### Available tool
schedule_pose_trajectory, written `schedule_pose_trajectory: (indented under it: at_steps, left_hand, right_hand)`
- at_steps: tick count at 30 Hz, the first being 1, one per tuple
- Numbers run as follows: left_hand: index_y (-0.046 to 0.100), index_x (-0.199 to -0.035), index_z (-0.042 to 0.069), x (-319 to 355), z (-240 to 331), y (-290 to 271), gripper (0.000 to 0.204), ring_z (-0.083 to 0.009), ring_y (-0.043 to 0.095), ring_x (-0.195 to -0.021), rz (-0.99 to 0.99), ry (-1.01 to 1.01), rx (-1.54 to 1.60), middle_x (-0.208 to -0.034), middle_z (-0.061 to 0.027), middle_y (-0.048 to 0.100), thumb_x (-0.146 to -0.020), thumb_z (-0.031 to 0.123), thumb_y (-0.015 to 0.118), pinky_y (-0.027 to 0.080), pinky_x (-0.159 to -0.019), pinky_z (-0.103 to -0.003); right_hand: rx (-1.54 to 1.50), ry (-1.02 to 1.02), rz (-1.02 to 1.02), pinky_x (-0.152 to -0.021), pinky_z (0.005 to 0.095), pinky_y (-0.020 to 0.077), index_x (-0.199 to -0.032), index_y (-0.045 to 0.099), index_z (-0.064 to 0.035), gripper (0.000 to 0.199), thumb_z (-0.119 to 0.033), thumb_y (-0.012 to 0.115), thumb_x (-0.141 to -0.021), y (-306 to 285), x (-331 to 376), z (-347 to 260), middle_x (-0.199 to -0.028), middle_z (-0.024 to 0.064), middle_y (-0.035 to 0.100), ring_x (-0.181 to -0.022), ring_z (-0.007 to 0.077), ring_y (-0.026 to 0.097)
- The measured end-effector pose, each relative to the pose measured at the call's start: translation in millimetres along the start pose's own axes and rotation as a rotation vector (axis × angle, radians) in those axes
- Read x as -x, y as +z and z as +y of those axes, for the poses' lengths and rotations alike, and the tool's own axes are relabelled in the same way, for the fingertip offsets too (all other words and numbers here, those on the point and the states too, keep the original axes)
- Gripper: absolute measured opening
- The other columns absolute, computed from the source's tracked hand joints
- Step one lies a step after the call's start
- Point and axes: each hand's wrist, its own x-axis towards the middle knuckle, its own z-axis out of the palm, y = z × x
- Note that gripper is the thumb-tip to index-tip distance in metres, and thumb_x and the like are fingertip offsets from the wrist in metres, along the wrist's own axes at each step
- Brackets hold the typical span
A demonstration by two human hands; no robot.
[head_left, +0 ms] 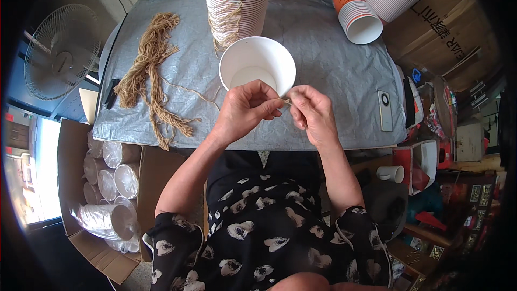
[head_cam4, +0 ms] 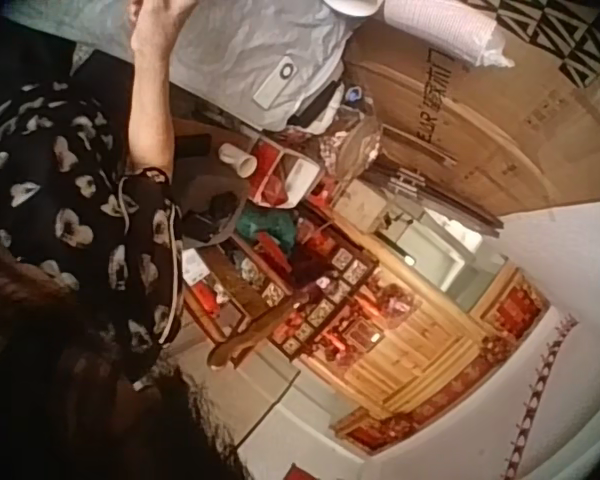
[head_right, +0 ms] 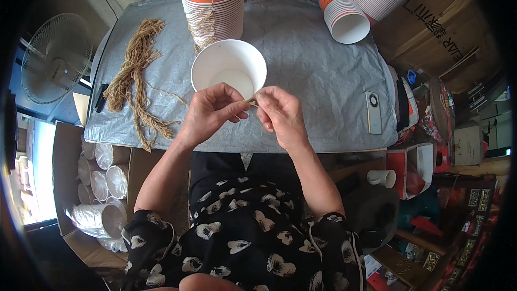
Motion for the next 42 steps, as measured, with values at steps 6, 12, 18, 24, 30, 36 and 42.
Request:
schedule_pose_trajectory:
  at_steps: [6, 12, 18, 24, 30, 36, 42]
  left_hand:
    - [0.07, -0.107, -0.003, -3.2, 5.1, -0.4, 0.017, -0.0136, 0.074, -0.085, 0.006, -0.117, 0.091, -0.094, -0.0082, 0.075, -0.099, 0.012, 0.07, 0.06, -0.076, -0.025]
    - [0.071, -0.103, -0.002, -5.7, 7.5, -5.8, 0.016, -0.0134, 0.074, -0.086, -0.06, -0.143, 0.052, -0.093, -0.0076, 0.075, -0.1, 0.014, 0.068, 0.06, -0.076, -0.025]
    - [0.072, -0.102, -0.001, -8.3, 12.2, -4.8, 0.016, -0.0127, 0.074, -0.085, -0.087, -0.163, 0.017, -0.092, -0.0065, 0.075, -0.1, 0.015, 0.068, 0.06, -0.075, -0.024]
    - [0.072, -0.102, -0.002, -9.8, 9.6, -5.1, 0.017, -0.0131, 0.074, -0.086, -0.089, -0.165, -0.006, -0.093, -0.0065, 0.075, -0.1, 0.015, 0.069, 0.06, -0.076, -0.025]
    - [0.072, -0.103, -0.003, -8.5, 11.3, -4.9, 0.018, -0.0146, 0.074, -0.089, -0.085, -0.164, 0.026, -0.095, -0.0084, 0.075, -0.1, 0.014, 0.069, 0.061, -0.079, -0.026]
    - [0.072, -0.105, -0.003, -9.2, 11.9, -6.9, 0.019, -0.0145, 0.074, -0.09, -0.096, -0.178, 0.021, -0.096, -0.0088, 0.075, -0.101, 0.014, 0.068, 0.061, -0.081, -0.027]
    - [0.071, -0.104, -0.003, -9.1, 10.2, -7.8, 0.018, -0.014, 0.073, -0.09, -0.098, -0.161, 0.003, -0.095, -0.0078, 0.074, -0.101, 0.015, 0.068, 0.06, -0.081, -0.027]
  right_hand:
    - [0.379, -0.446, 0.09, -0.059, 0.0206, 0.0452, -0.106, 0.065, -0.0036, 0.01, -0.011, 0.067, -0.1, -7.0, 10.0, 6.3, -0.079, -0.0022, 0.06, -0.068, 0.004, 0.056]
    - [0.755, -0.602, 0.115, -0.068, 0.0241, 0.0508, -0.103, 0.07, 0.0011, 0.018, 0.006, 0.074, -0.086, -3.0, 11.5, 4.0, -0.098, 0.0037, 0.065, -0.077, 0.0092, 0.06]
    - [0.768, -0.627, 0.108, -0.068, 0.0269, 0.0555, -0.108, 0.072, -0.0005, 0.024, 0.002, 0.078, -0.085, 4.3, 10.5, -2.1, -0.097, 0.0064, 0.068, -0.076, 0.0146, 0.065]
    - [0.724, -0.652, 0.059, -0.07, 0.028, 0.0552, -0.107, 0.071, 0.0001, 0.02, 0.003, 0.076, -0.087, -3.0, 5.3, 7.8, -0.092, 0.0063, 0.069, -0.077, 0.0146, 0.065]
    - [0.665, -0.581, 0.064, -0.071, 0.0259, 0.0524, -0.103, 0.07, 0.0012, 0.011, 0.002, 0.071, -0.092, -3.4, 5.3, 12.9, -0.092, 0.0069, 0.069, -0.08, 0.0126, 0.066]
    - [0.513, -0.477, 0.044, -0.072, 0.0262, 0.0531, -0.11, 0.071, 0.0018, 0.015, -0.001, 0.069, -0.096, -2.5, 7.0, 14.9, -0.097, 0.0068, 0.071, -0.081, 0.0119, 0.066]
    - [0.541, -0.477, 0.034, -0.075, 0.0259, 0.054, -0.11, 0.072, 0.0012, 0.016, -0.004, 0.071, -0.095, -0.2, 7.3, 13.7, -0.095, 0.0054, 0.072, -0.081, 0.0111, 0.066]
